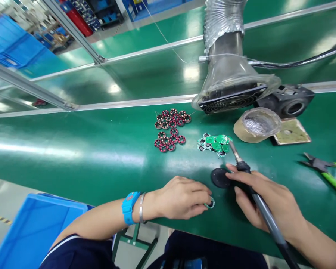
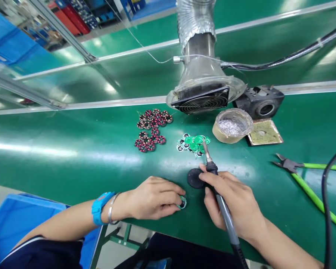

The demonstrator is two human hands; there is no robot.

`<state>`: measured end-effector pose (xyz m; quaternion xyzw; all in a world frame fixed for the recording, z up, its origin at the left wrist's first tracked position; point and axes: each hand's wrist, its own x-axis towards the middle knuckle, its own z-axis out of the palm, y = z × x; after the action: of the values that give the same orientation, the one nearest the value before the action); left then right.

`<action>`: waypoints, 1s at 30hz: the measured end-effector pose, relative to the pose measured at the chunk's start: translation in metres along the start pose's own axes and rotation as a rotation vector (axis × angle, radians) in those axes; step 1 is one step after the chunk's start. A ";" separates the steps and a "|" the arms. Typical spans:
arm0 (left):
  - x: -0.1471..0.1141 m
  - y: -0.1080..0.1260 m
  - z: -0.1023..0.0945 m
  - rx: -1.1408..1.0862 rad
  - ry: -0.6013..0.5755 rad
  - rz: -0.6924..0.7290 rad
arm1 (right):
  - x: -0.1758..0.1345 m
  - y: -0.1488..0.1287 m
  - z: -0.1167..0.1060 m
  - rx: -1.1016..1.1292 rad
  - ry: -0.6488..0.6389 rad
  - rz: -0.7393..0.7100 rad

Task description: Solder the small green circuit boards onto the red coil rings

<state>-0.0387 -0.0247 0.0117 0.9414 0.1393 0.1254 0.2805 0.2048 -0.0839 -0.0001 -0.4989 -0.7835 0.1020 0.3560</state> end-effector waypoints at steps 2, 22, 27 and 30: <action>-0.004 0.003 -0.012 -0.015 -0.058 -0.085 | 0.001 -0.001 0.000 0.010 0.007 -0.001; 0.046 -0.044 -0.049 0.283 0.075 -0.172 | 0.001 -0.002 0.001 -0.007 0.111 0.051; 0.066 -0.020 -0.021 -0.077 -0.075 0.032 | -0.003 -0.001 0.001 -0.030 0.119 0.097; 0.070 -0.021 -0.014 -0.134 -0.101 0.049 | -0.003 -0.001 0.002 -0.025 0.135 0.134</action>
<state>0.0181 0.0227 0.0226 0.9287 0.0930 0.0937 0.3465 0.2034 -0.0866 -0.0017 -0.5602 -0.7239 0.0819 0.3942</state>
